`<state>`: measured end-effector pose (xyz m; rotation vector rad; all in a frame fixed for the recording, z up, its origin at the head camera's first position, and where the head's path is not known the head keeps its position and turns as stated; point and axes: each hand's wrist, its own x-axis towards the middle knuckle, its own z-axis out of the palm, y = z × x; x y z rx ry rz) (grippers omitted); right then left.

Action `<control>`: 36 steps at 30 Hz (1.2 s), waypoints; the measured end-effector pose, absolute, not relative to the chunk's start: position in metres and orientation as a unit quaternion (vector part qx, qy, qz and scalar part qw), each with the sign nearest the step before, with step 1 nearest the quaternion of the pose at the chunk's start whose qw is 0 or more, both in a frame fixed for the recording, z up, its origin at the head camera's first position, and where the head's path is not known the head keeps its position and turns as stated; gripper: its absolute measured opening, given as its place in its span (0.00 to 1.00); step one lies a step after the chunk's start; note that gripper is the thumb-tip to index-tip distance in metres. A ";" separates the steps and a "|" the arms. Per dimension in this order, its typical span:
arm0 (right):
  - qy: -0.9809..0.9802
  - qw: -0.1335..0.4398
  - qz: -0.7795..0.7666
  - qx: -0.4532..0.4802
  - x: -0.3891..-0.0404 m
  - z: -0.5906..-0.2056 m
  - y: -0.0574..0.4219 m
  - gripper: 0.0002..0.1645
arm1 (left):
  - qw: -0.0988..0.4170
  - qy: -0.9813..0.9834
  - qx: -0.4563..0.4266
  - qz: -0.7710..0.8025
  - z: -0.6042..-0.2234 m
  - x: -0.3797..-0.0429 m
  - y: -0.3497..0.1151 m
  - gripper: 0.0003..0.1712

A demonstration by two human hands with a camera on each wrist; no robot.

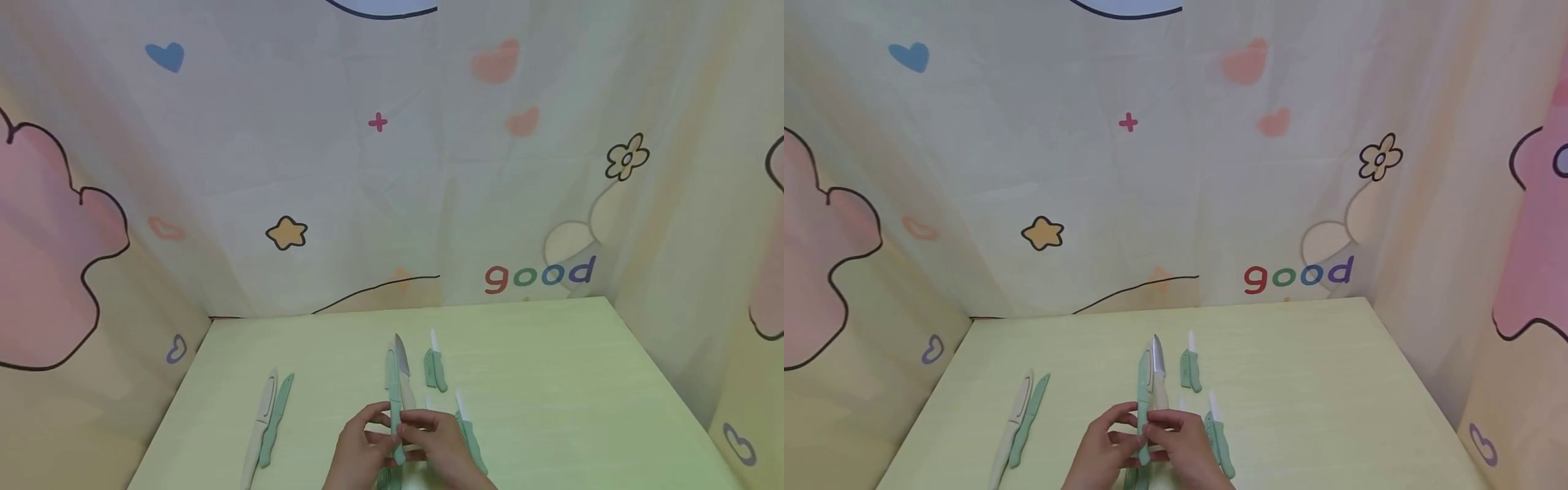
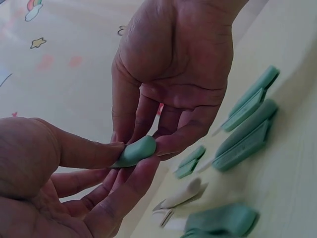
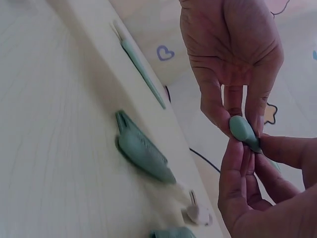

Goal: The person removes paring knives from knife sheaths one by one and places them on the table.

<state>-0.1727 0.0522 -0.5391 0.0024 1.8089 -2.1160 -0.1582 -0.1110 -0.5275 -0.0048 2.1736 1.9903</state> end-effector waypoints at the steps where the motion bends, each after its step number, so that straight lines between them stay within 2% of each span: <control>1: 0.643 0.178 -0.745 0.003 -0.173 -0.540 0.057 0.23 | 0.100 0.732 0.000 0.674 -0.528 -0.159 -0.106 0.28; 18: 0.690 0.171 -0.703 0.020 -0.162 -0.548 0.114 0.25 | 0.145 0.700 0.029 0.698 -0.540 -0.160 -0.057 0.28; 26: 0.697 0.174 -0.696 0.026 -0.160 -0.550 0.119 0.25 | 0.159 0.690 0.020 0.706 -0.545 -0.162 -0.052 0.28; 31: 0.700 0.174 -0.692 0.027 -0.159 -0.550 0.121 0.26 | 0.174 0.712 0.049 0.678 -0.550 -0.168 -0.057 0.29; 36: 0.705 0.179 -0.686 0.029 -0.157 -0.548 0.122 0.26 | 0.160 0.746 0.057 0.644 -0.542 -0.178 -0.061 0.25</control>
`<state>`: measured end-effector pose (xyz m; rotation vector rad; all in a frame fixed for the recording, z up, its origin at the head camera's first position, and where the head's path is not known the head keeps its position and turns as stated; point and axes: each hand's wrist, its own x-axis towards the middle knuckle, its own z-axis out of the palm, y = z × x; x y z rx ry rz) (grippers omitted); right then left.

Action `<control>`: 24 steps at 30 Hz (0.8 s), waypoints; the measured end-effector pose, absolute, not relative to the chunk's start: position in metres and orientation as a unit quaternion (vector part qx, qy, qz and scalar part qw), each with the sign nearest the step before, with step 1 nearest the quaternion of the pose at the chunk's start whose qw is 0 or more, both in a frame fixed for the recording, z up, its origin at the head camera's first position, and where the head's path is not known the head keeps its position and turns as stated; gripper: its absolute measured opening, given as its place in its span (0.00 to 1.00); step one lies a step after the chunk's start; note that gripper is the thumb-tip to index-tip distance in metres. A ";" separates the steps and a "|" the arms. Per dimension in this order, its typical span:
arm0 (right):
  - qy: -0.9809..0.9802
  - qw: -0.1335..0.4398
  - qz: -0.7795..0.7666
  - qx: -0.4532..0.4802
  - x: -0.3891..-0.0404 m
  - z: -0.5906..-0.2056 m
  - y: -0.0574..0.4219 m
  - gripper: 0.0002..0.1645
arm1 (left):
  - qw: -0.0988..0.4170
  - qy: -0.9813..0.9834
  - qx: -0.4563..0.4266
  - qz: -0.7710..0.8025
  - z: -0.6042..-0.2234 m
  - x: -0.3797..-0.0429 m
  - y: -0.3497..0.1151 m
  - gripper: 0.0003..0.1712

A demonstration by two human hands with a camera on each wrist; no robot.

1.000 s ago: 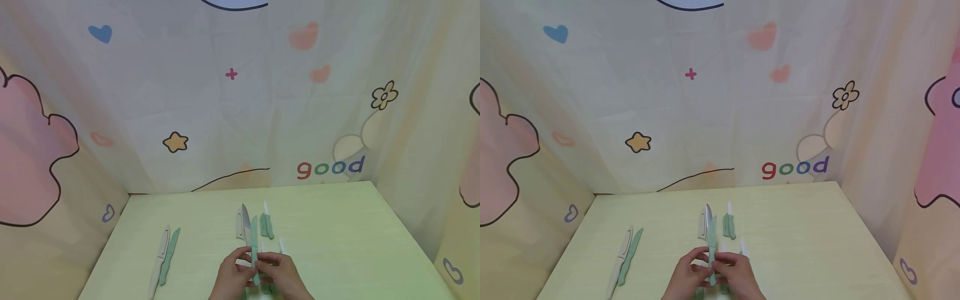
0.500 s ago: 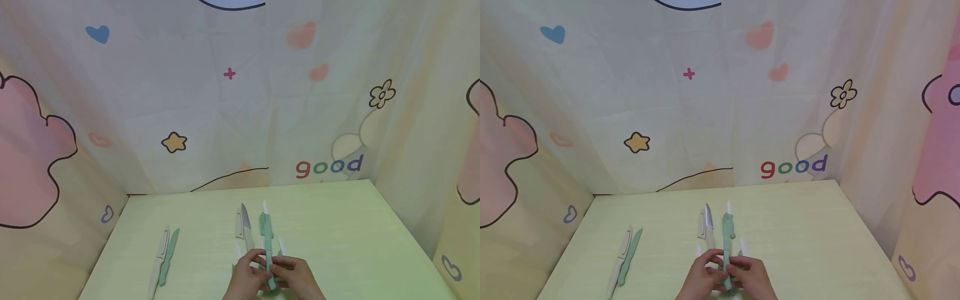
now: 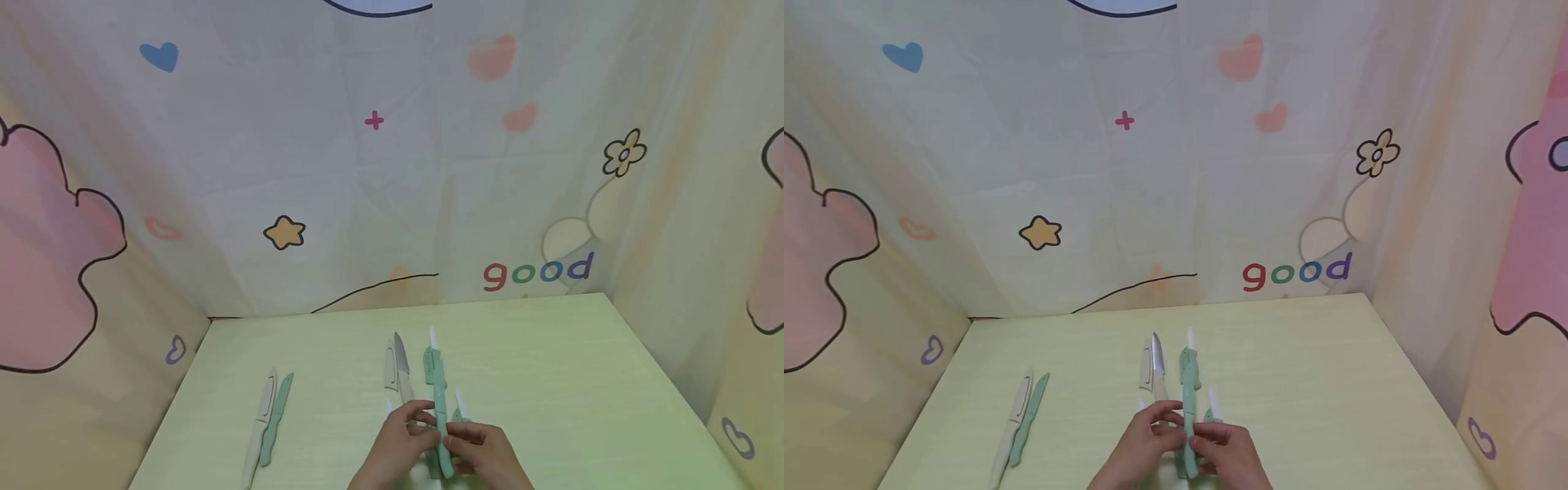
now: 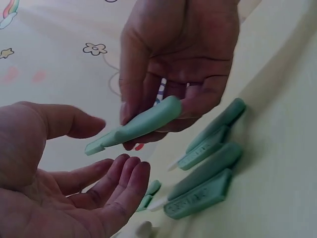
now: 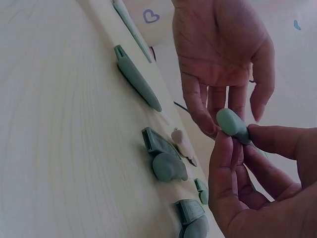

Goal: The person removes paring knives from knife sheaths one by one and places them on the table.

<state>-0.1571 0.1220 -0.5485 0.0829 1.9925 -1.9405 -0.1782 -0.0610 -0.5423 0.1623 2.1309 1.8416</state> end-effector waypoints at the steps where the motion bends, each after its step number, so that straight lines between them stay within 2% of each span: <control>1: 0.705 0.180 -0.685 0.030 -0.157 -0.548 0.122 0.26 | 0.151 0.745 0.051 0.647 -0.540 -0.181 -0.060 0.23; 5: 0.704 0.189 -0.684 0.028 -0.153 -0.546 0.124 0.27 | 0.115 0.734 0.029 0.669 -0.533 -0.194 -0.057 0.17; 9: 0.702 0.200 -0.684 0.019 -0.151 -0.547 0.125 0.27 | 0.091 0.724 0.023 0.684 -0.529 -0.202 -0.054 0.17; 15: 0.706 0.202 -0.679 0.016 -0.148 -0.548 0.126 0.27 | 0.085 0.721 0.016 0.687 -0.526 -0.203 -0.051 0.20; 24: 0.713 0.204 -0.670 0.020 -0.147 -0.549 0.126 0.29 | 0.087 0.705 0.007 0.704 -0.530 -0.204 -0.049 0.18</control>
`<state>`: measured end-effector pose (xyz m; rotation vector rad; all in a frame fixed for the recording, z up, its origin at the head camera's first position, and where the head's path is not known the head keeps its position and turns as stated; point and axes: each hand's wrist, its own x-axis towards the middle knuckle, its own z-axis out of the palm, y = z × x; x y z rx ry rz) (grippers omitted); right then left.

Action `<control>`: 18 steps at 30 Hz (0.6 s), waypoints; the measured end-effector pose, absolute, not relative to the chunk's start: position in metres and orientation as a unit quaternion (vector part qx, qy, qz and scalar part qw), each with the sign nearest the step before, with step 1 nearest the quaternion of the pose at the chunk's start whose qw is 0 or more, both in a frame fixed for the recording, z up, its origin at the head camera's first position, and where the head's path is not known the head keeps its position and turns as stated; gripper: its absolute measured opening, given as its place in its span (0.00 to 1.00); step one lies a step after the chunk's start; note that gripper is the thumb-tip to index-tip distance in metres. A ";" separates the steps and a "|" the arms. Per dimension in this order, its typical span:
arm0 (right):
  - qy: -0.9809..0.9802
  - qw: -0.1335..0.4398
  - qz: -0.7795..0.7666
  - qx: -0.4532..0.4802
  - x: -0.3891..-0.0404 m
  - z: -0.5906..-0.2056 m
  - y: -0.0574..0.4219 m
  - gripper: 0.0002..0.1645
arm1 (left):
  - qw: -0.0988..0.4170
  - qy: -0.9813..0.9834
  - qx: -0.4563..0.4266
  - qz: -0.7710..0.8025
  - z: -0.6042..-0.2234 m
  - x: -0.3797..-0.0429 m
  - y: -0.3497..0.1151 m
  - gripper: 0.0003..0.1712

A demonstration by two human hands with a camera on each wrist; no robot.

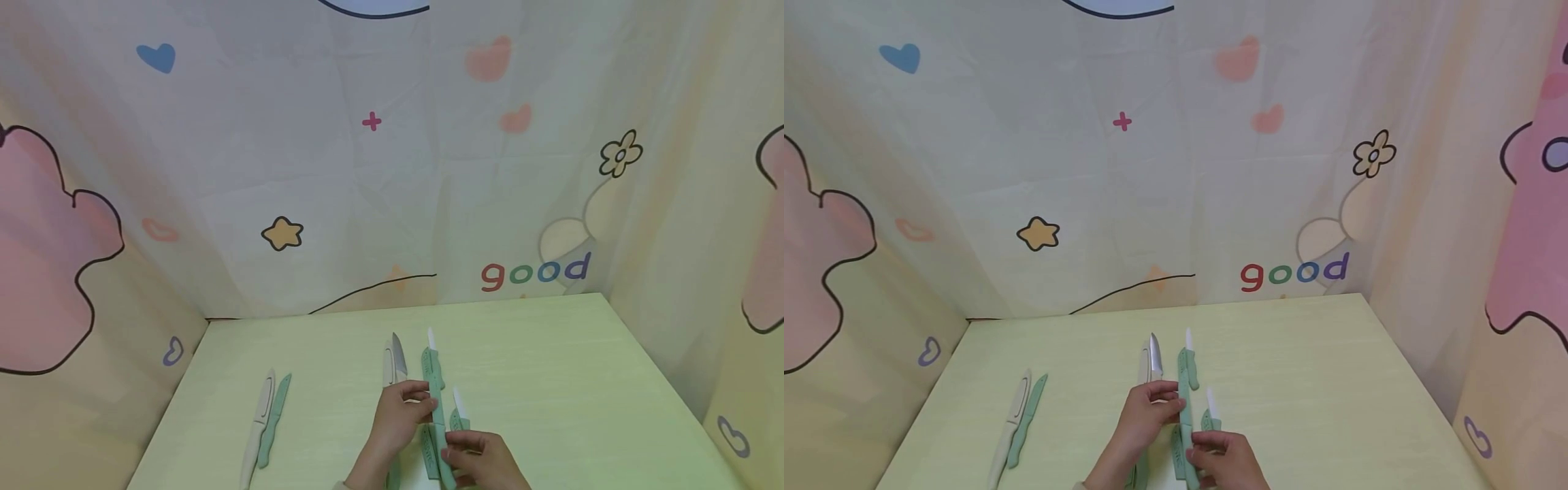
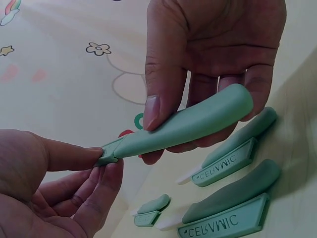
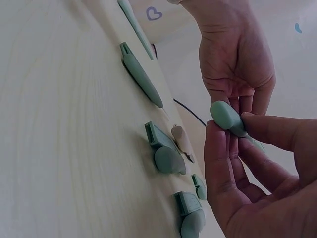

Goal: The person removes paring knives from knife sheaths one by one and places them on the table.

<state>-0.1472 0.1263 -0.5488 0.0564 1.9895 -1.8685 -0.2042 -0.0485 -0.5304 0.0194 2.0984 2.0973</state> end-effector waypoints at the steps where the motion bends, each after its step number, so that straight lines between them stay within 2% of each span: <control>1: 0.714 0.205 -0.669 0.020 -0.147 -0.549 0.126 0.29 | 0.086 0.704 0.006 0.705 -0.531 -0.204 -0.048 0.17; 8: 0.718 0.222 -0.659 0.035 -0.148 -0.547 0.126 0.27 | 0.080 0.704 0.002 0.705 -0.529 -0.204 -0.047 0.17; 18: 0.721 0.240 -0.649 0.030 -0.146 -0.547 0.129 0.25 | 0.083 0.703 0.002 0.706 -0.498 -0.194 -0.050 0.15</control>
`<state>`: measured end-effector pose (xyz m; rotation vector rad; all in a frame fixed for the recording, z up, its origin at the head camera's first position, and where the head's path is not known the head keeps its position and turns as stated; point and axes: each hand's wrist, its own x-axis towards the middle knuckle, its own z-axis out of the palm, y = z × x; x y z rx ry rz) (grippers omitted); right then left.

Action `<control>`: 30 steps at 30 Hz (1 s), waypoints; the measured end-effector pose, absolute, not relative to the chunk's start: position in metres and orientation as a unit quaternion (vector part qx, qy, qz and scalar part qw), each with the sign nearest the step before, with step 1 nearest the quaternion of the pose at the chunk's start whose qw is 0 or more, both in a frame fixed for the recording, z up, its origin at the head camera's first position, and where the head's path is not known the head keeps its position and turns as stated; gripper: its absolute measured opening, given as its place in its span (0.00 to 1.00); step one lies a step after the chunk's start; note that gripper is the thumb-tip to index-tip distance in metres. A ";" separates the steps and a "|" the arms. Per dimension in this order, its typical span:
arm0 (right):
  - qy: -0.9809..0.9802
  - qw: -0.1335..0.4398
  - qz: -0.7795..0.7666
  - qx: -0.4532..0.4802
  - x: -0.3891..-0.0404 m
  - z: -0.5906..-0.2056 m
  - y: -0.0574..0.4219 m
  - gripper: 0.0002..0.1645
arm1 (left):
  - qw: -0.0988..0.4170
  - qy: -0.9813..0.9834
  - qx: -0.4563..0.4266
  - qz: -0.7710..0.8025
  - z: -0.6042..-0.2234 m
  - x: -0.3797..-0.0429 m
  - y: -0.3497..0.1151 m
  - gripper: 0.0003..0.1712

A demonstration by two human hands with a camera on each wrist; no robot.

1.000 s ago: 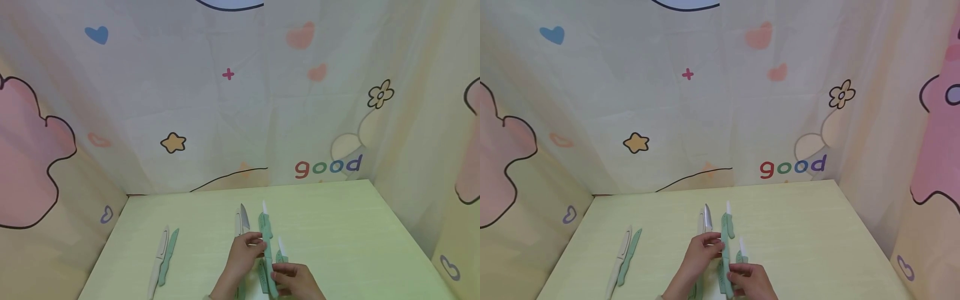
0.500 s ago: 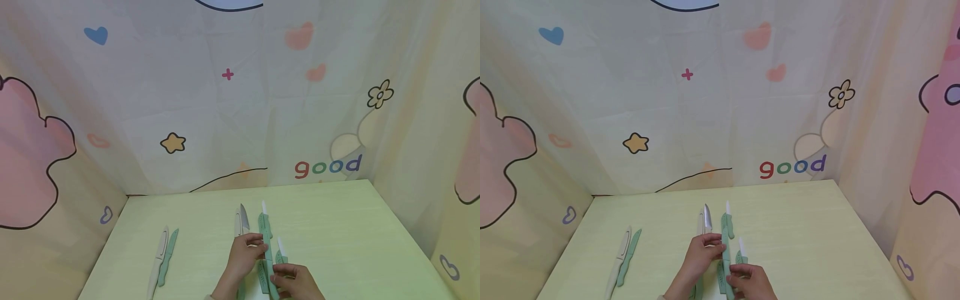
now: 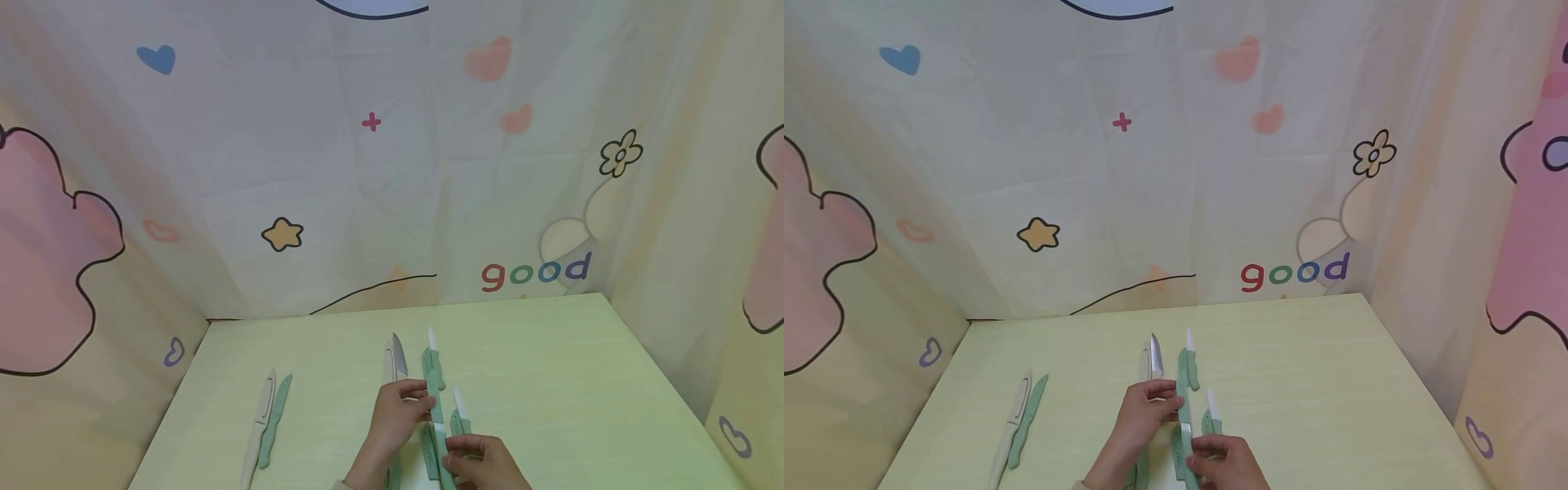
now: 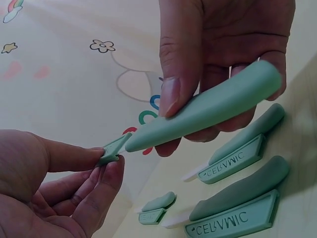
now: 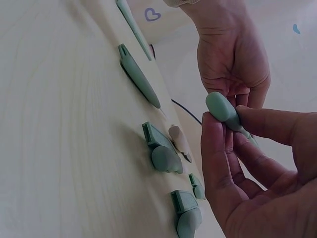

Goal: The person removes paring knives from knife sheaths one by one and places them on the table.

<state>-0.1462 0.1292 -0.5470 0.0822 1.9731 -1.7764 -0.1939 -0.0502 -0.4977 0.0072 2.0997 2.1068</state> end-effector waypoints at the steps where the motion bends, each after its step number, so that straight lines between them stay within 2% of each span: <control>1: 0.721 0.241 -0.649 0.028 -0.146 -0.547 0.130 0.25 | 0.084 0.703 0.002 0.706 -0.500 -0.195 -0.050 0.16; 10: 0.736 0.236 -0.634 0.003 -0.140 -0.549 0.131 0.23 | 0.066 0.704 -0.006 0.707 -0.529 -0.210 -0.051 0.16; 22: 0.732 0.297 -0.611 0.047 -0.135 -0.555 0.131 0.21 | 0.037 0.712 -0.012 0.701 -0.520 -0.211 -0.058 0.17; 30: 0.732 0.279 -0.621 0.017 -0.133 -0.558 0.139 0.21 | 0.017 0.706 -0.028 0.708 -0.525 -0.215 -0.065 0.18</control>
